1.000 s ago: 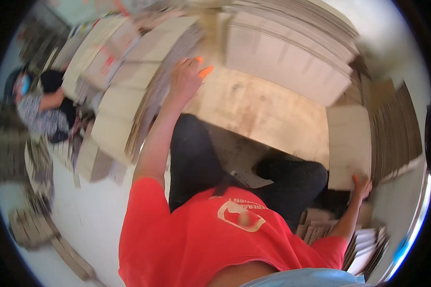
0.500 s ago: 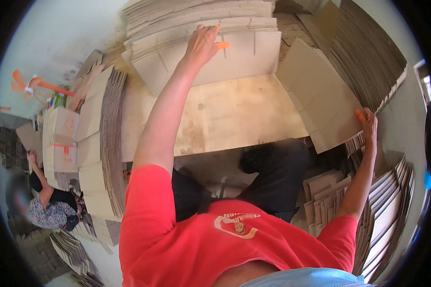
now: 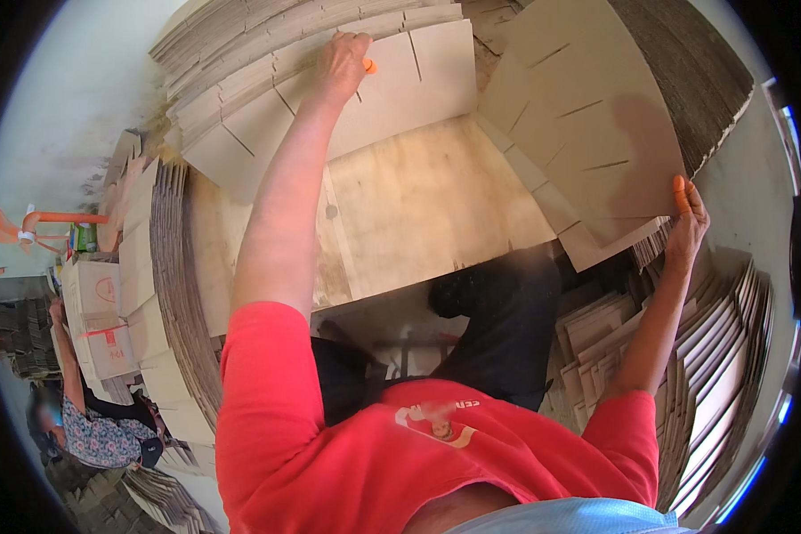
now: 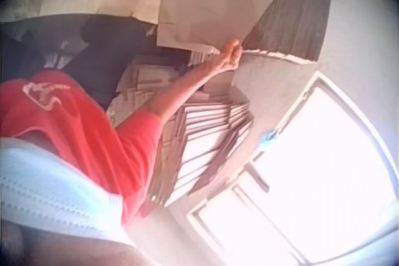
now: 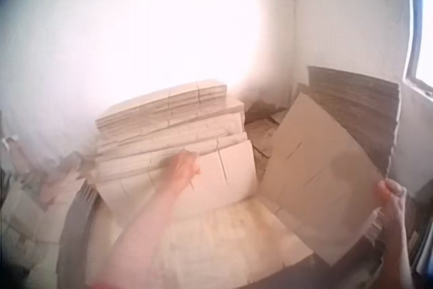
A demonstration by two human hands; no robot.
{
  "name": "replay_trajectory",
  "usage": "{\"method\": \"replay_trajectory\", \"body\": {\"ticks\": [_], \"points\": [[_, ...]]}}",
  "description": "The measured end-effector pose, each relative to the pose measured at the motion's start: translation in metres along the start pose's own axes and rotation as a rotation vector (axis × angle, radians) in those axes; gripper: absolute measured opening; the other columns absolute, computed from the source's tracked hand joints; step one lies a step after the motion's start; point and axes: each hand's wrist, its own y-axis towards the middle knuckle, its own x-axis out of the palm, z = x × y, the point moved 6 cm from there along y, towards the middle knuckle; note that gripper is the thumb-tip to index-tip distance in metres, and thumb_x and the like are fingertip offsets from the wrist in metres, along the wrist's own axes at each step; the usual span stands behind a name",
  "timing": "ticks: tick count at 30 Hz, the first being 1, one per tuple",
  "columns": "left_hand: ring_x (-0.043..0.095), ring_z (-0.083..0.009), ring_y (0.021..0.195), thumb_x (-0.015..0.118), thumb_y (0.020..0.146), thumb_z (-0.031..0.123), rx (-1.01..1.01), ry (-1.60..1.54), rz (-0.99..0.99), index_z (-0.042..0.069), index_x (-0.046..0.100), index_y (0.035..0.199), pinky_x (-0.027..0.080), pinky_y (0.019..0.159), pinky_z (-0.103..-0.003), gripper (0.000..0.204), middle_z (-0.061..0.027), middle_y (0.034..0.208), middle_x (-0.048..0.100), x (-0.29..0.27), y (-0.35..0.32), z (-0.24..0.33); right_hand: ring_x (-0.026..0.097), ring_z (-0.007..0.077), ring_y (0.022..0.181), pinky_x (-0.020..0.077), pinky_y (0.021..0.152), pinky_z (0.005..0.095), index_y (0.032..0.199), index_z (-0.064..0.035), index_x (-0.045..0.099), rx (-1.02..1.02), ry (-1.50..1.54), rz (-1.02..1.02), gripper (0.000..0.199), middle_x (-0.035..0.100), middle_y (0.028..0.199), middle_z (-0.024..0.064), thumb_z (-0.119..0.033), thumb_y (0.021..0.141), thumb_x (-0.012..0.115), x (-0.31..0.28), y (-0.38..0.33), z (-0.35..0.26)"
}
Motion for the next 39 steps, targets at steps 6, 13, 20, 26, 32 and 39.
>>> {"method": "replay_trajectory", "body": {"ticks": [6, 13, 20, 26, 32, 39], "points": [[0.06, -0.0284, 0.092, 0.061, 0.077, 0.002, 0.146, -0.128, 0.178, 0.012, 0.068, 0.099, 0.05, 0.077, -0.041, 0.025, -0.0107, 0.096, 0.067, -0.025, -0.007, -0.001, 0.057, 0.0075, 0.089, 0.0434, 0.085, 0.0218, 0.106, -0.0013, 0.069, -0.095, -0.104, 0.201, 0.022, 0.067, 0.096, 0.0002, -0.011, 0.086, 0.068, 0.015, -0.009, -0.03], [0.06, -0.0295, 0.088, 0.064, 0.077, 0.006, 0.093, -0.106, -0.073, 0.009, 0.069, 0.095, 0.049, 0.074, -0.041, 0.018, -0.0129, 0.092, 0.066, -0.035, -0.018, 0.023, 0.06, 0.0071, 0.074, 0.0499, 0.062, 0.0225, 0.106, -0.0011, 0.063, -0.094, -0.123, 0.106, 0.026, 0.066, 0.089, 0.0014, -0.015, 0.086, 0.069, 0.048, -0.039, -0.121], [0.059, -0.0383, 0.073, 0.06, 0.077, 0.003, 0.178, -0.065, -0.306, 0.0, 0.06, 0.075, 0.049, 0.067, -0.045, 0.003, -0.0192, 0.082, 0.061, -0.044, -0.058, 0.052, 0.061, 0.0079, 0.066, 0.0481, 0.047, 0.0198, 0.119, 0.0003, 0.057, -0.265, 0.195, -0.223, 0.04, 0.066, 0.09, 0.0032, -0.004, 0.082, 0.07, 0.136, -0.093, -0.163], [0.057, -0.0389, 0.068, 0.052, 0.068, -0.005, 0.224, -0.112, -0.294, -0.002, 0.051, 0.065, 0.047, 0.059, -0.047, 0.005, -0.0206, 0.074, 0.056, -0.064, -0.092, 0.084, 0.061, 0.0066, 0.072, 0.0507, 0.05, 0.0204, 0.133, -0.0085, 0.051, -0.428, -0.215, -0.183, 0.051, 0.066, 0.1, 0.0038, -0.003, 0.085, 0.066, 0.166, -0.132, -0.186], [0.059, -0.0368, 0.069, 0.052, 0.067, -0.006, 0.354, -0.219, -0.052, -0.003, 0.053, 0.064, 0.047, 0.059, -0.045, 0.005, -0.0192, 0.071, 0.056, -0.105, -0.113, 0.111, 0.062, 0.0065, 0.068, 0.0536, 0.054, 0.0203, 0.136, -0.0155, 0.049, -0.503, -0.288, -0.275, 0.055, 0.069, 0.094, 0.0034, -0.002, 0.085, 0.065, 0.186, -0.144, -0.177], [0.061, -0.034, 0.072, 0.055, 0.074, -0.002, 0.375, -0.298, -0.073, 0.001, 0.062, 0.078, 0.049, 0.062, -0.042, 0.008, -0.0157, 0.074, 0.059, -0.135, -0.131, 0.135, 0.069, 0.0276, 0.076, 0.0571, 0.068, 0.036, 0.139, -0.0225, 0.043, -0.523, -0.441, -0.329, 0.059, 0.07, 0.091, 0.0116, -0.006, 0.086, 0.063, 0.209, -0.171, -0.15]]}}
